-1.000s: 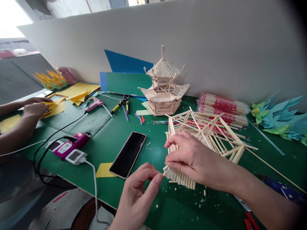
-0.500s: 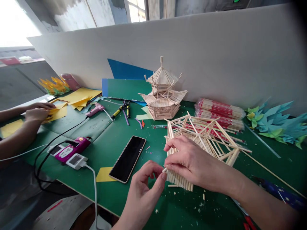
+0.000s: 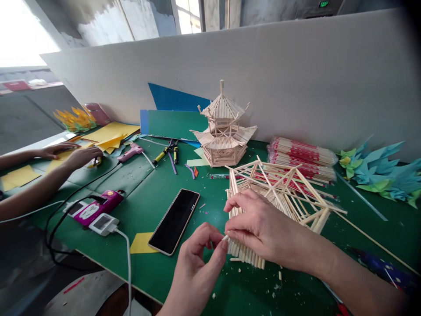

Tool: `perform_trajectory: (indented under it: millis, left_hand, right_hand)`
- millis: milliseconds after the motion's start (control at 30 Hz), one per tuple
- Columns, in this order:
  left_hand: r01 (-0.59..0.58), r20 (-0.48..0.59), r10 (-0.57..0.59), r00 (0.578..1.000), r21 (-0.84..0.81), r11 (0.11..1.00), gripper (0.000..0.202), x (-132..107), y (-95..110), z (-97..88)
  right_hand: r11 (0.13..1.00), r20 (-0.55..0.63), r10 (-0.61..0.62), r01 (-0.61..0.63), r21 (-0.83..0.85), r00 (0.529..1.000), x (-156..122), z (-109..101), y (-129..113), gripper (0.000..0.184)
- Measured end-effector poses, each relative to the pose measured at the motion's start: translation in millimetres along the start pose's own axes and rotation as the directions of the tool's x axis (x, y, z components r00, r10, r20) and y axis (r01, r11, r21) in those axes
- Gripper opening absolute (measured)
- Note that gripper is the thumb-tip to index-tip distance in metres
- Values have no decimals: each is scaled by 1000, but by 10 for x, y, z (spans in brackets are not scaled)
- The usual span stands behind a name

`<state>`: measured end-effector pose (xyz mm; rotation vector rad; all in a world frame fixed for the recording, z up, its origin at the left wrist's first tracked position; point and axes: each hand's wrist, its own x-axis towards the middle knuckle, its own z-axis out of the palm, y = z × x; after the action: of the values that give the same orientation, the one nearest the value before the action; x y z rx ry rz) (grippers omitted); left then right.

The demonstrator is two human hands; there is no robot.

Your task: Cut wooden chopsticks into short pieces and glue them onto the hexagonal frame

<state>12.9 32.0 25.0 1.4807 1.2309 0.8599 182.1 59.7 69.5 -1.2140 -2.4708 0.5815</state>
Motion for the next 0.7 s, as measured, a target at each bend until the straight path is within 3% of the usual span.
perform_trajectory:
  millis: [333,700]
  left_hand:
    - [-2,-6,2,1000,9,1000,22,-1,-17,-19]
    - [43,-100,-63,993,-189,981,12,-135,-14,2]
  right_hand:
    - [1000,0,-7,7,7,1000,-1,1,-5,23]
    - [1000,-17,-1,1,-28,1000,3,-5,-36,22]
